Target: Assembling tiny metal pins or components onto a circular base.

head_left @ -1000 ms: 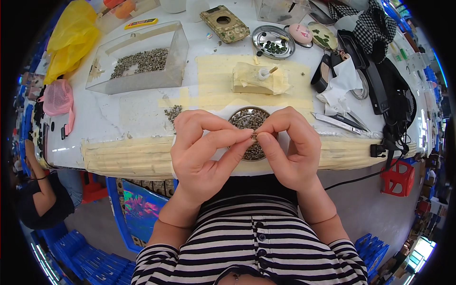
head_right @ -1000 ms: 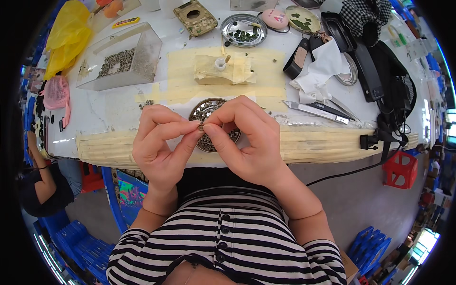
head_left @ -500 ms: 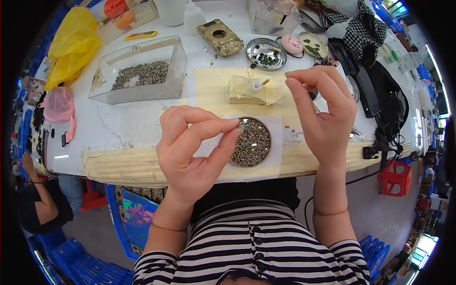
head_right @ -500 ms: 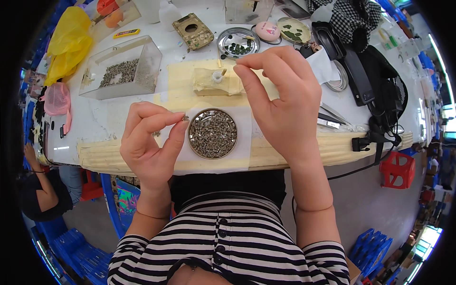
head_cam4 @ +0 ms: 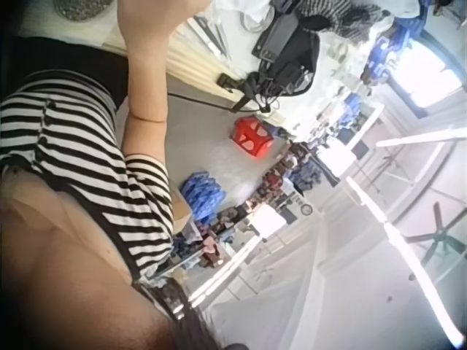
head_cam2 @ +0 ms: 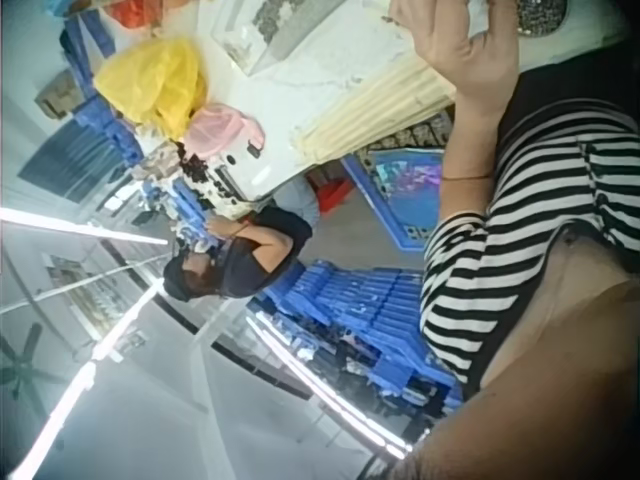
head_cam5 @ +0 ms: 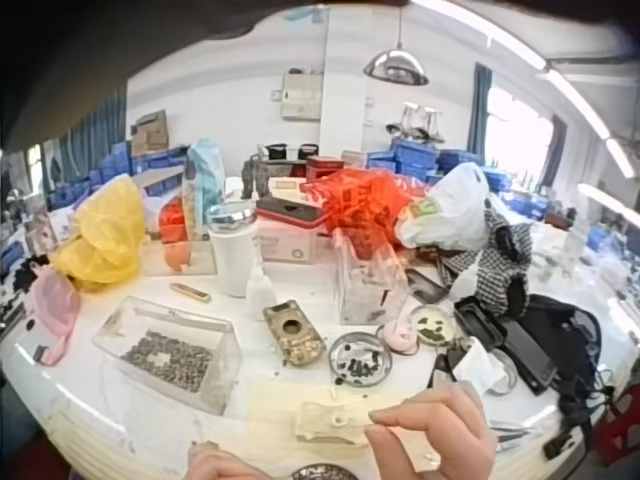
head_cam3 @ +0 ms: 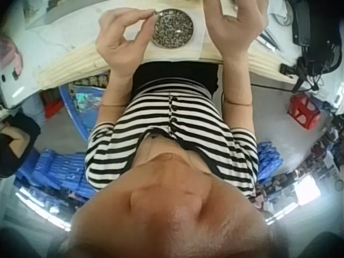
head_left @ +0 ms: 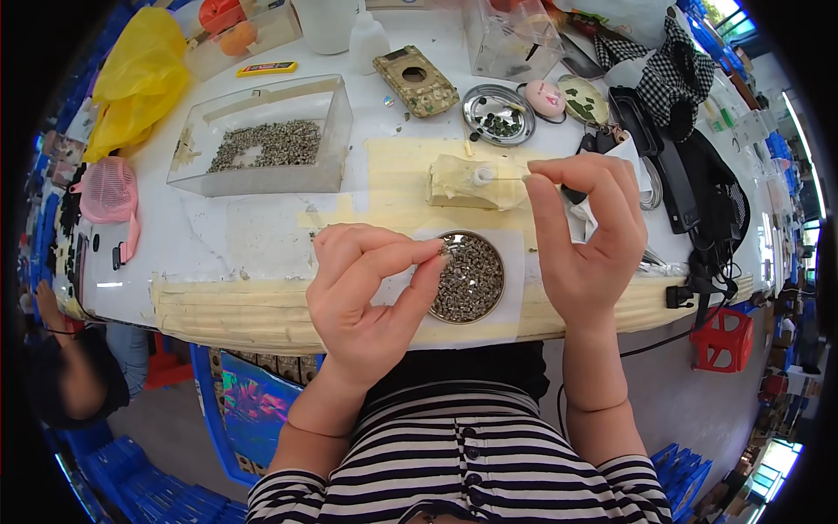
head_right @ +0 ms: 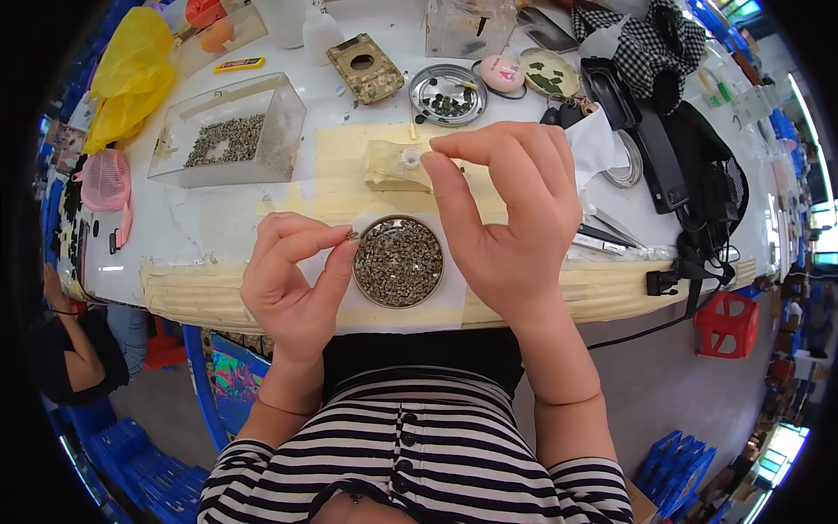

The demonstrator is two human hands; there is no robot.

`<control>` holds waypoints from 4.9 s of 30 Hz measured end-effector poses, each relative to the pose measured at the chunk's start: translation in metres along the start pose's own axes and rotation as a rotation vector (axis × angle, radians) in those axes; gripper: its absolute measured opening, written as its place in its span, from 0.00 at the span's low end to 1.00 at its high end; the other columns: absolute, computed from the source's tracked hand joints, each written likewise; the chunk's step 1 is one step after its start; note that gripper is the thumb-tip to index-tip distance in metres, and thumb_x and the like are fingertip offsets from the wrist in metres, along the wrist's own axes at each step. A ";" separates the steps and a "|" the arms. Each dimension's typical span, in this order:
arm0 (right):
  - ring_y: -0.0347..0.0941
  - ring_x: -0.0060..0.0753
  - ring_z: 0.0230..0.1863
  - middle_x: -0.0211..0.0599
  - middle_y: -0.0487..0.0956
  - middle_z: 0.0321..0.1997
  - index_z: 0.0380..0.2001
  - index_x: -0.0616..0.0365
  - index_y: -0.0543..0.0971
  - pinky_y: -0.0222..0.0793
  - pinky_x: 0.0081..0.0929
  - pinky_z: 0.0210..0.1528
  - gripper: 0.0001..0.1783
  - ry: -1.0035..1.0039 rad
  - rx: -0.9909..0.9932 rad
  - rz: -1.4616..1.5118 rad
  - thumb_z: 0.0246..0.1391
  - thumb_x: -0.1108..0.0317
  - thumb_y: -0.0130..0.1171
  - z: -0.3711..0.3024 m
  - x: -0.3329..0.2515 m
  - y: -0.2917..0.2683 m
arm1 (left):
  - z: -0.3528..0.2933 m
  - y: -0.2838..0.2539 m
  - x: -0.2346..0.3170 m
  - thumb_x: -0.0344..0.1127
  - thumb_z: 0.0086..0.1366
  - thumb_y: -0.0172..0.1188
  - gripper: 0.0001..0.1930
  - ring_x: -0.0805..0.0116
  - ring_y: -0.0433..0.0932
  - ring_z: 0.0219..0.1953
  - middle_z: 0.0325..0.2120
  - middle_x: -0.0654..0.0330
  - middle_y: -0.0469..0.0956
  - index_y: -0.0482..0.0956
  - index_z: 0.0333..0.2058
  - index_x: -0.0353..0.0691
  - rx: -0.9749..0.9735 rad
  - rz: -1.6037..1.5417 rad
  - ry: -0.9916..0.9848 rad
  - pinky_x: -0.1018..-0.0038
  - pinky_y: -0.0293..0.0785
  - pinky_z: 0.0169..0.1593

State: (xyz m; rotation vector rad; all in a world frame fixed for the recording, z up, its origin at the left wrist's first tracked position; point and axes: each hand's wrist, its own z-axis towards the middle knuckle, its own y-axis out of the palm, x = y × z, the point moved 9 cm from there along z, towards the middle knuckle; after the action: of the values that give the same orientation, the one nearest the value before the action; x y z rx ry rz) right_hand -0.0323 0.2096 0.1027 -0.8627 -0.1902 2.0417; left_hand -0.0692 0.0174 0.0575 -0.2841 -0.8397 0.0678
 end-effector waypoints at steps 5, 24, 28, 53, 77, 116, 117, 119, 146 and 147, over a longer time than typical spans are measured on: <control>0.71 0.29 0.33 0.35 0.77 0.32 0.35 0.62 0.76 0.66 0.23 0.40 0.05 0.187 -0.036 0.456 0.60 0.74 0.62 -0.023 0.008 0.014 | 0.000 0.001 0.000 0.22 0.48 0.73 0.12 0.69 0.75 0.31 0.27 0.65 0.80 0.86 0.34 0.41 -0.007 0.007 0.004 0.71 0.63 0.42; 0.71 0.34 0.33 0.35 0.78 0.31 0.32 0.62 0.77 0.67 0.27 0.37 0.05 0.124 -0.082 0.400 0.58 0.73 0.63 -0.027 0.002 0.023 | 0.000 0.006 0.004 0.16 0.49 0.69 0.12 0.66 0.73 0.36 0.30 0.60 0.79 0.85 0.34 0.34 -0.093 0.020 0.001 0.73 0.67 0.43; 0.71 0.34 0.33 0.35 0.78 0.31 0.33 0.62 0.77 0.67 0.26 0.37 0.05 0.136 -0.080 0.403 0.59 0.73 0.63 -0.029 0.003 0.023 | -0.001 0.005 0.004 0.16 0.49 0.70 0.12 0.66 0.72 0.36 0.30 0.60 0.79 0.85 0.34 0.34 -0.094 0.025 0.006 0.73 0.66 0.43; 0.70 0.34 0.32 0.31 0.79 0.30 0.33 0.57 0.83 0.65 0.28 0.36 0.06 -0.067 0.052 -0.240 0.51 0.71 0.69 -0.013 0.001 0.014 | -0.002 -0.001 0.004 0.23 0.47 0.74 0.14 0.69 0.75 0.31 0.28 0.66 0.80 0.87 0.34 0.42 0.010 0.017 0.045 0.71 0.61 0.41; 0.72 0.28 0.26 0.30 0.79 0.28 0.32 0.57 0.85 0.67 0.23 0.27 0.11 0.056 -0.151 0.311 0.41 0.75 0.74 -0.036 -0.013 0.026 | -0.005 0.000 0.013 0.25 0.46 0.75 0.15 0.63 0.72 0.40 0.34 0.66 0.80 0.88 0.35 0.46 0.016 0.211 0.133 0.69 0.66 0.45; 0.73 0.30 0.28 0.30 0.79 0.28 0.34 0.57 0.87 0.67 0.24 0.29 0.13 -0.012 -0.209 0.309 0.41 0.73 0.74 -0.038 -0.022 0.029 | -0.005 -0.002 0.013 0.24 0.44 0.75 0.17 0.65 0.72 0.37 0.33 0.68 0.80 0.87 0.36 0.48 -0.014 0.062 0.155 0.71 0.65 0.44; 0.73 0.30 0.28 0.31 0.79 0.28 0.33 0.58 0.86 0.68 0.23 0.29 0.11 0.035 -0.238 0.388 0.43 0.73 0.73 -0.039 -0.019 0.032 | -0.005 -0.001 0.015 0.25 0.44 0.75 0.17 0.65 0.72 0.37 0.33 0.68 0.80 0.88 0.36 0.48 -0.026 0.058 0.169 0.72 0.65 0.44; 0.74 0.29 0.28 0.33 0.79 0.28 0.32 0.60 0.85 0.68 0.22 0.30 0.07 0.151 -0.308 0.548 0.47 0.74 0.71 -0.041 -0.012 0.039 | -0.005 -0.001 0.015 0.25 0.43 0.75 0.18 0.65 0.72 0.37 0.33 0.68 0.80 0.88 0.36 0.49 -0.034 0.026 0.178 0.72 0.65 0.44; 0.72 0.16 0.33 0.29 0.76 0.34 0.32 0.64 0.78 0.69 0.15 0.35 0.08 0.654 -0.483 1.085 0.54 0.76 0.69 -0.061 0.007 0.061 | -0.004 0.003 0.010 0.29 0.45 0.76 0.16 0.67 0.73 0.36 0.33 0.70 0.81 0.89 0.35 0.51 -0.104 -0.057 0.114 0.71 0.62 0.44; 0.72 0.16 0.33 0.29 0.76 0.34 0.32 0.64 0.78 0.69 0.16 0.35 0.08 0.656 -0.491 1.088 0.54 0.76 0.69 -0.061 0.007 0.061 | -0.004 0.003 0.011 0.29 0.45 0.76 0.16 0.67 0.73 0.36 0.33 0.70 0.81 0.89 0.35 0.51 -0.101 -0.054 0.116 0.71 0.62 0.44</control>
State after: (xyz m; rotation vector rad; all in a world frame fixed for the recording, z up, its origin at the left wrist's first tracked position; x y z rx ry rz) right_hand -0.0367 0.1681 0.0270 -2.2528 0.2150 2.5292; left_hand -0.0588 0.0215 0.0617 -0.3568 -0.7367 -0.0417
